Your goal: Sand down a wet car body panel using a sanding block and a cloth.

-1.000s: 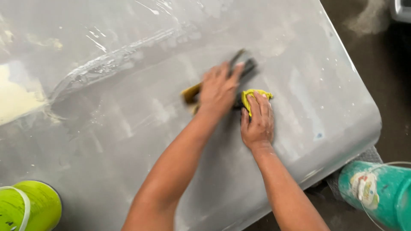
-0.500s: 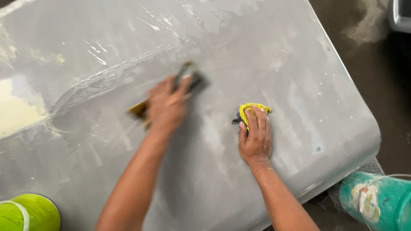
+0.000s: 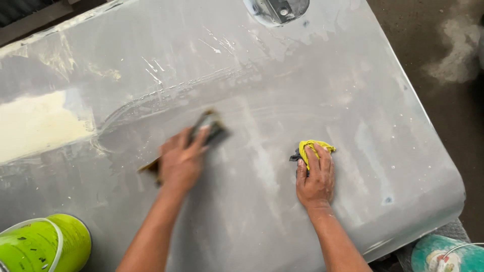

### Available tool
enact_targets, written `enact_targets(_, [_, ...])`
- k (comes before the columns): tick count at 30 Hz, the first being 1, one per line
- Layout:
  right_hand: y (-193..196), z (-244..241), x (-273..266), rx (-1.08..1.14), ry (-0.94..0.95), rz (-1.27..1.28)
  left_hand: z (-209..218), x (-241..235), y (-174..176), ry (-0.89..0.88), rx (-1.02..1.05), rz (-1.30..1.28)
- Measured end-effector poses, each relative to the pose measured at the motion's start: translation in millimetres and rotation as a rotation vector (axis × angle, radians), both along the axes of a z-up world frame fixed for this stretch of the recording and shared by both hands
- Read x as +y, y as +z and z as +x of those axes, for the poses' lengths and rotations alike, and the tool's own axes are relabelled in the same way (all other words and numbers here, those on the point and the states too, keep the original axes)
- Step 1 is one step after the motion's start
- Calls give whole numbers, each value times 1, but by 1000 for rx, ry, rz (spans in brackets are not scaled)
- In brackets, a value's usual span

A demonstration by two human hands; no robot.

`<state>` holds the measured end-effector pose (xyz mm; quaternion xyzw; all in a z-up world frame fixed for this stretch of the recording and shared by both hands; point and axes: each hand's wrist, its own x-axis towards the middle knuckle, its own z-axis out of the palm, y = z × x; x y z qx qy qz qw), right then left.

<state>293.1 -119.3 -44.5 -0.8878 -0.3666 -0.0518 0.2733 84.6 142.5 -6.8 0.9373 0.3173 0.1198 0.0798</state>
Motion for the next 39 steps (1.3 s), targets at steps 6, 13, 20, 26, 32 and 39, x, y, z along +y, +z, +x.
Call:
enact_targets(6, [-5,-1,1,-15,-24,-34,34,-1,0,10,-7,-48])
enact_targets(13, [-2,6,-1,-32,-5,-50,272,-79,-46,-339,-46,-98])
enact_targets(20, [-1,1,-3,-43,-1,-31,134,-31,-26,-211,-16,-45])
enact_targets(26, [-5,-1,0,-35,-27,-42,-43,0,-7,311,149,-21])
enact_targets(32, [-2,-1,2,-54,-33,-38,69,-28,-26,224,16,-61])
enact_targets(39, [1,0,3,-50,-32,-68,259,-91,-39,-119,-9,-94])
